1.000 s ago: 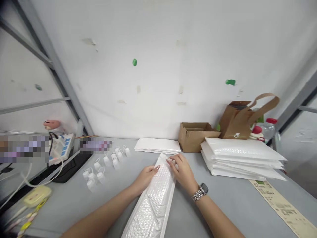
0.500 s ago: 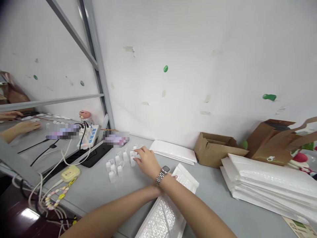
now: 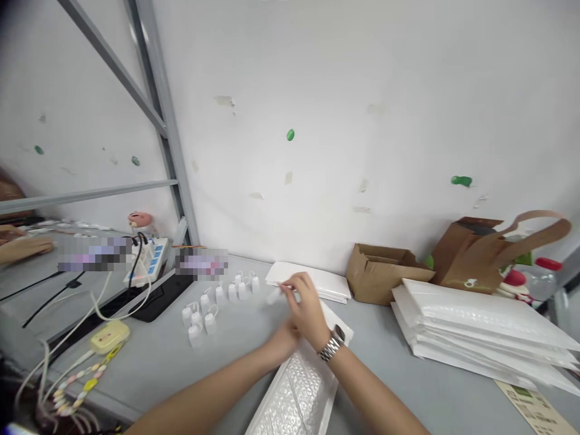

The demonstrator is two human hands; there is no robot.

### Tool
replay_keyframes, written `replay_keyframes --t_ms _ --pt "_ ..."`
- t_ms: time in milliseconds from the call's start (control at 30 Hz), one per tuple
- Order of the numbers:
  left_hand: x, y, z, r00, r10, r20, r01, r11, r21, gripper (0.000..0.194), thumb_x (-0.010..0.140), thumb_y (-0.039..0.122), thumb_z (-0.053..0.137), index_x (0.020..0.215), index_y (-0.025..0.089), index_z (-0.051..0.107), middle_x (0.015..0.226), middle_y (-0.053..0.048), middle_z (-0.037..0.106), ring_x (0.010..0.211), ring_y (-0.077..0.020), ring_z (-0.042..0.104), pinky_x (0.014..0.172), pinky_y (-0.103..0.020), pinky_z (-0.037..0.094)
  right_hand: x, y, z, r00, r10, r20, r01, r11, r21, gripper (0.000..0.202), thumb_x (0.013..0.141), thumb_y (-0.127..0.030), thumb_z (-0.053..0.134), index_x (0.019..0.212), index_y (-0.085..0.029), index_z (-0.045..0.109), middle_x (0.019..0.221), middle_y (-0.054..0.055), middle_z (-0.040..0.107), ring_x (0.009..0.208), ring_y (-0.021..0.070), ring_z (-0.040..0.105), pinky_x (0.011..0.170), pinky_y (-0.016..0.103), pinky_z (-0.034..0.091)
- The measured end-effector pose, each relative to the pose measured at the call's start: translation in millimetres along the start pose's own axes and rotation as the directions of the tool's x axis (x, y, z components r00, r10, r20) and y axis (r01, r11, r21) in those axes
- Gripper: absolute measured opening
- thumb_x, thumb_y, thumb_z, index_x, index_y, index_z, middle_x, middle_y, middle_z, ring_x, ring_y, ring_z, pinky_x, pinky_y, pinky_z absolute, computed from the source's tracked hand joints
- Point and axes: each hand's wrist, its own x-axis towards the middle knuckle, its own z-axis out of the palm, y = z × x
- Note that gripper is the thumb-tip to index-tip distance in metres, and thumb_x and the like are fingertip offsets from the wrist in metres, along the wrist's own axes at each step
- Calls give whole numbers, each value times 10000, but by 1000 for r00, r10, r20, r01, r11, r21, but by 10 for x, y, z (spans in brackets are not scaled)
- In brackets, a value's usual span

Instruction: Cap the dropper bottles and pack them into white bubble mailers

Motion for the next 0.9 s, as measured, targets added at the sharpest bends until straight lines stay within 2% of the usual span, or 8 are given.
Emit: replay_keyframes --t_ms 67,133,233,400,533,733,833,900 --pt "-4 -10 -4 998 -17 55 12 995 96 272 853 328 537 1053 147 572 1063 -41 599 897 -213 601 760 -384 508 -182 218 -302 982 45 -186 -53 998 -38 172 885 -333 473 805 -221 577 842 62 539 823 209 531 735 363 449" --pt "-9 -21 -8 997 -18 80 4 986 168 260 838 375 543 870 126 612 859 -8 627 771 -182 603 693 -333 487 -367 430 -540 948 92 -305 -122 989 -81 188 864 -367 500 781 -218 579 848 66 529 822 217 521 719 374 450" --pt "-16 -20 -12 997 8 80 -24 980 198 418 737 534 569 544 163 543 513 36 495 610 -173 519 577 -273 357 -569 632 -729 917 192 -350 -232 970 -75 230 839 -413 519 740 -215 583 805 58 535 792 218 515 689 370 440" --pt "-27 30 -14 991 12 130 -36 981 188 496 636 655 553 549 167 546 501 40 433 548 -139 405 546 -257 263 -629 717 -737 870 445 -213 -434 896 99 341 765 -529 553 680 -200 579 724 41 566 713 200 527 655 336 431" --pt "-44 60 1 988 -3 155 -25 983 183 525 612 685 540 562 163 542 512 38 410 544 -130 366 543 -254 251 -614 779 -709 836 547 -36 -535 830 158 415 725 -571 562 582 -181 559 539 4 560 524 159 520 510 279 419" --pt "-88 96 28 984 -6 176 -25 984 174 501 617 670 546 560 173 513 527 40 406 542 -124 363 546 -254 265 -695 741 -590 816 532 225 -566 815 123 478 750 -553 538 462 -174 509 414 -57 411 398 95 371 396 217 291" --pt "-71 82 23 988 -1 157 -26 984 173 497 623 668 540 557 176 507 517 44 407 537 -123 368 547 -257 270 -717 680 -553 823 497 275 -535 841 79 522 780 -548 509 414 -179 454 430 -54 368 422 95 347 412 220 281" --pt "-46 55 12 990 2 138 -26 984 176 494 629 664 541 541 180 499 498 48 404 530 -125 380 545 -259 271 -683 648 -566 857 462 230 -482 876 37 504 793 -535 508 436 -180 479 494 -29 426 491 117 405 479 237 333"
